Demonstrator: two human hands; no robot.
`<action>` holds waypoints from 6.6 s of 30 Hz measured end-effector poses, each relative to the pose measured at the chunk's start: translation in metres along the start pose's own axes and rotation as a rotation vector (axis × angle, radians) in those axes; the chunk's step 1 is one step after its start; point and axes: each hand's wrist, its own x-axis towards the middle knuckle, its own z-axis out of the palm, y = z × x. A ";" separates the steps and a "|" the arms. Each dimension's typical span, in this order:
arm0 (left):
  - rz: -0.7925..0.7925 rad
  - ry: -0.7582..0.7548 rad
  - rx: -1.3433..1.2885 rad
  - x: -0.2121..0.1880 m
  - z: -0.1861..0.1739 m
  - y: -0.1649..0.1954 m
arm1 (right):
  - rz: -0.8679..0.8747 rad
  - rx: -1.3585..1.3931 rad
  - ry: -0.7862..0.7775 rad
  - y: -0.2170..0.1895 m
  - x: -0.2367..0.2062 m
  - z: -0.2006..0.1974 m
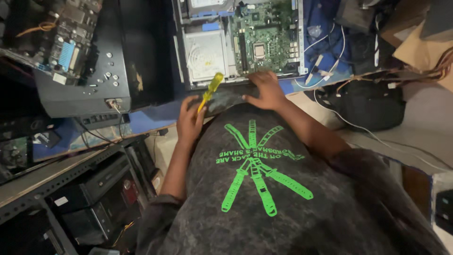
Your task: The person uses a yellow-handled screwdriver to unscrew fasteners from an open desktop computer case on a workbench. They reposition the case, work around a fan and power supply area, and handle small screws and internal components while loosening parts of the machine.
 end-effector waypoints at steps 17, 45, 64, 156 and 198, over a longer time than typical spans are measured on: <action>0.151 -0.501 -0.142 0.028 -0.001 0.057 | 0.214 1.215 -0.020 -0.028 -0.067 -0.016; 0.266 0.517 0.506 0.068 -0.232 0.108 | 0.092 0.980 0.359 -0.071 -0.087 -0.095; 0.466 0.247 0.960 0.113 -0.239 0.094 | 0.164 0.976 0.265 -0.071 -0.075 -0.081; 0.006 -0.263 -0.427 0.079 0.007 0.165 | -0.071 1.152 0.894 0.042 -0.137 -0.202; -0.603 -0.037 -1.083 0.086 0.126 0.121 | -0.058 1.242 0.838 0.111 -0.137 -0.208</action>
